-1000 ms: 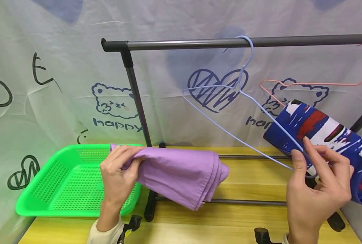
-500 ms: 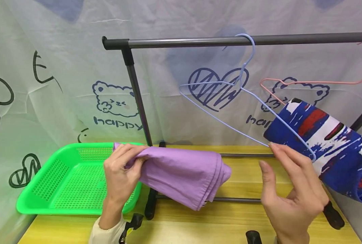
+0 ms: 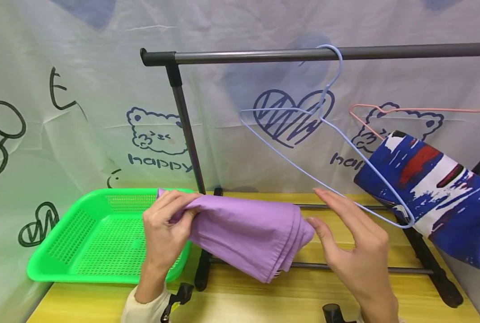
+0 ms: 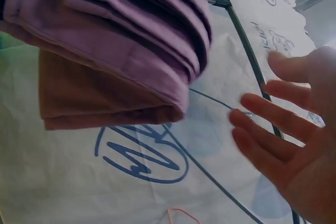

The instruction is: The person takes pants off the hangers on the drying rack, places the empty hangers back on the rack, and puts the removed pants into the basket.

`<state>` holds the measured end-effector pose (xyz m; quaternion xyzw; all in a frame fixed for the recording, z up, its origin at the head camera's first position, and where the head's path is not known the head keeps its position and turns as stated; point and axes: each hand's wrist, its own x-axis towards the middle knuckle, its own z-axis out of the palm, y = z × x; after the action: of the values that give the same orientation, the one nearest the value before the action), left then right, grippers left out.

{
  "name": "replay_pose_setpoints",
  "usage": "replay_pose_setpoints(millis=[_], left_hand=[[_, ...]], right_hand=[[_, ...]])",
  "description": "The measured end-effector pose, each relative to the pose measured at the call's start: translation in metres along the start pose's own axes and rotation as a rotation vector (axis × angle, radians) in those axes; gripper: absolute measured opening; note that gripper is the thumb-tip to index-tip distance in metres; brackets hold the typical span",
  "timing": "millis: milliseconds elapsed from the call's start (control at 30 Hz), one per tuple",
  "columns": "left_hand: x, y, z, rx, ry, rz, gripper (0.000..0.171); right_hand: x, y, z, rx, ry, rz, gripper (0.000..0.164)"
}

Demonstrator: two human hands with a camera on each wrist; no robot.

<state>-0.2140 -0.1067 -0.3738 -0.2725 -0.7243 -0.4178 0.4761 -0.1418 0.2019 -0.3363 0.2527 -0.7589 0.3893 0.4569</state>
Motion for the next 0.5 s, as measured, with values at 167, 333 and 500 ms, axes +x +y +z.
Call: replay_pose_setpoints(millis=[167,333,500], left_hand=[[0.001,0.001,0.000,-0.011,0.001,-0.002,0.025],[0.002,0.002,-0.001,-0.022,-0.007,-0.007,0.024],[0.001,0.003,0.000,-0.036,-0.020,-0.003,0.025]], right_hand=[[-0.008,0.012,0.007,-0.028,-0.206,0.042,0.057],[-0.015,0.022,0.019,-0.009,-0.381,0.144,0.079],[-0.019,0.027,0.028,0.020,-0.471,0.165,0.083]])
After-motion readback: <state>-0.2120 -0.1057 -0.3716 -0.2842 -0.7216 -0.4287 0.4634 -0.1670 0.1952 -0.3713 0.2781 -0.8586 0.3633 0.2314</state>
